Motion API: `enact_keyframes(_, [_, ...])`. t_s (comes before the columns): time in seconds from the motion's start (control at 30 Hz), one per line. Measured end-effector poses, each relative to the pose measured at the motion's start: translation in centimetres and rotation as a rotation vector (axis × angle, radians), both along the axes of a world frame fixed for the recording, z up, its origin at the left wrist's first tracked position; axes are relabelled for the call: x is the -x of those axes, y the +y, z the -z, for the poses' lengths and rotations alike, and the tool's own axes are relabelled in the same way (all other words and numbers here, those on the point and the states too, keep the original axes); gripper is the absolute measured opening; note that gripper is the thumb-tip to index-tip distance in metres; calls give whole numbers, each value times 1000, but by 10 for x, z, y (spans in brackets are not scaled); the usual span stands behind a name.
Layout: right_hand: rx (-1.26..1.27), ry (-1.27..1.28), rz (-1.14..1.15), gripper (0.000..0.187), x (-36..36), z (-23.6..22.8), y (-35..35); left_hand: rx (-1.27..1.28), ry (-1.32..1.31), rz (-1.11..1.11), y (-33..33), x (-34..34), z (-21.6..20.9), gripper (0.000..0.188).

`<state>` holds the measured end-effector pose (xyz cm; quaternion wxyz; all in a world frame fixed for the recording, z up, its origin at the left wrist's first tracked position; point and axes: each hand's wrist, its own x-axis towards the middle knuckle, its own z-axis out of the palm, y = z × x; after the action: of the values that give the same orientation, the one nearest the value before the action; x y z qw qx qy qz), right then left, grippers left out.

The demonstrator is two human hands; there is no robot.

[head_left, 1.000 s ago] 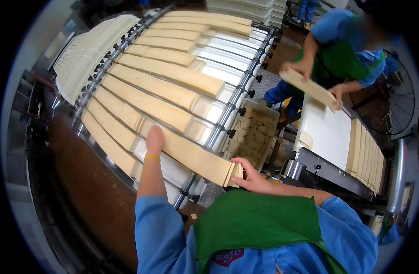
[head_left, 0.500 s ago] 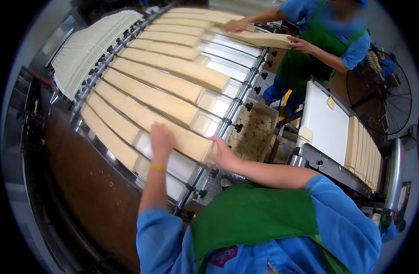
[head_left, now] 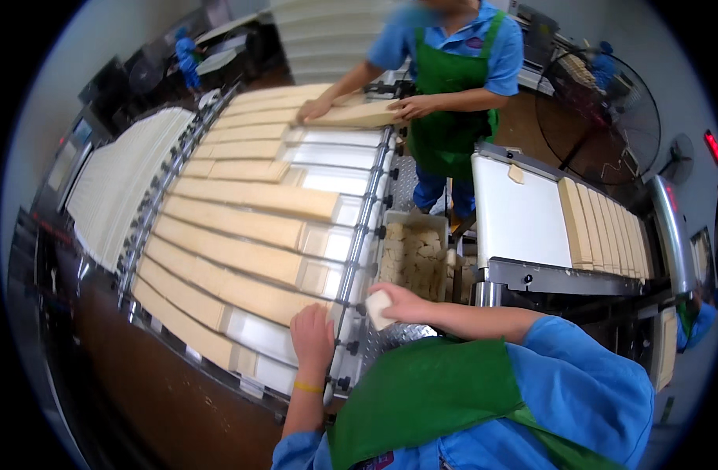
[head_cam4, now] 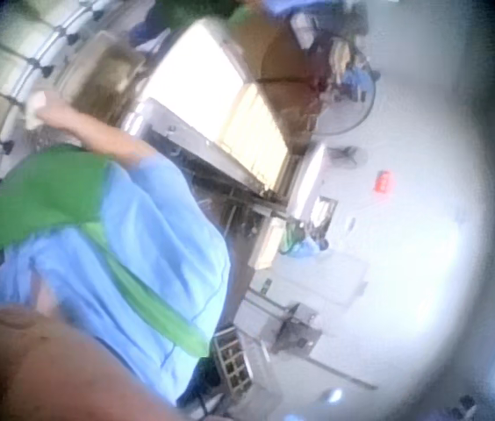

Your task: The person works at a large industrial dough-cutting machine, picking up rectangular strips of dough from a conveyor belt, folding or manipulating them by hand, and placing them into bins or back onto the machine's rollers.

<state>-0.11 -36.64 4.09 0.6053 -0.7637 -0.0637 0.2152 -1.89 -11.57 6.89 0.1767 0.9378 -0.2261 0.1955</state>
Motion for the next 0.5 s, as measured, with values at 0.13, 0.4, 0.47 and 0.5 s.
enact_keyframes(0.13, [334,-54,208,50,12,26,-68,-23,-83,65,-4,0,-1,25])
enact_keyframes(0.4, [83,-340,-191,43,14,-21,5,-36,-80,272,1,-7,0,14])
enact_keyframes(0.47, [-94,-362,-235,46,10,-32,31,-25,-73,263,0,-7,-1,15])
enact_keyframes(0.5, [-154,-298,-267,50,8,-36,42,-39,-66,246,1,-7,-1,15])
